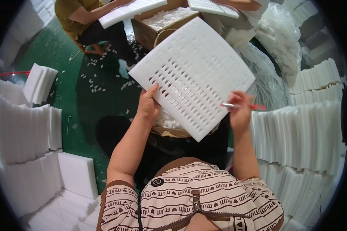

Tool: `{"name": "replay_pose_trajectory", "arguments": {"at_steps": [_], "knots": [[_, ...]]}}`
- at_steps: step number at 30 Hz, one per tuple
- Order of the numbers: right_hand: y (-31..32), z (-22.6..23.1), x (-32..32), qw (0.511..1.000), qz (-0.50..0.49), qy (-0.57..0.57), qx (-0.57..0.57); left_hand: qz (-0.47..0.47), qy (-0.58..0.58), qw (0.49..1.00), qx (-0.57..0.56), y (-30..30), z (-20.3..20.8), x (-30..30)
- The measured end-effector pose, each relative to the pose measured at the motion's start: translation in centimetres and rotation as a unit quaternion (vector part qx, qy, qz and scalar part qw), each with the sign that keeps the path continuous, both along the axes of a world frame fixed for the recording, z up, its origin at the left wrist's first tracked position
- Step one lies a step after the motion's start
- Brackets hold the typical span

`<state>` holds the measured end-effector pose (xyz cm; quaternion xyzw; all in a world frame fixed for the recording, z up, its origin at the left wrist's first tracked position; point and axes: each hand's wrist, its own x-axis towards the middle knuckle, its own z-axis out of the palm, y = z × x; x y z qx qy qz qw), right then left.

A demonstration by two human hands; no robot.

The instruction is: Processing and checking foam packaging sheets by clearing pre-cut holes with a tool.

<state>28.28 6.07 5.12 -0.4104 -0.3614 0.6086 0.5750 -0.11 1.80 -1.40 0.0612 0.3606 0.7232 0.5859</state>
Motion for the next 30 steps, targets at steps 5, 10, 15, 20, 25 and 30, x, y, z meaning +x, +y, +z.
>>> {"name": "replay_pose_trajectory", "arguments": {"at_steps": [5,10,15,20,25,30], "knots": [[-2.4,-0.5,3.4,0.998,-0.003,-0.01,0.067,0.011,-0.066,0.996,0.053,0.1,-0.1,0.5],[-2.4,-3.6,2.6,0.994,0.071,0.007,-0.076,-0.012,-0.037,0.995,0.094,-0.4,1.0,2.0],[-2.0,-2.5,2.5,0.998,-0.005,-0.061,0.026,-0.048,0.065,0.991,0.11,-1.2,0.9,1.9],[-2.5,2.0,3.9,0.987,-0.009,-0.102,0.121,-0.1,0.088,0.986,0.105,-0.7,0.2,2.1],[-2.2,3.7,5.7,0.981,0.002,-0.143,0.135,-0.094,0.006,0.985,0.148,-0.6,-0.1,-0.8],[2.7,4.5,7.0,0.977,0.072,-0.183,0.082,-0.19,0.121,0.96,0.165,-1.4,0.4,-3.8]]}}
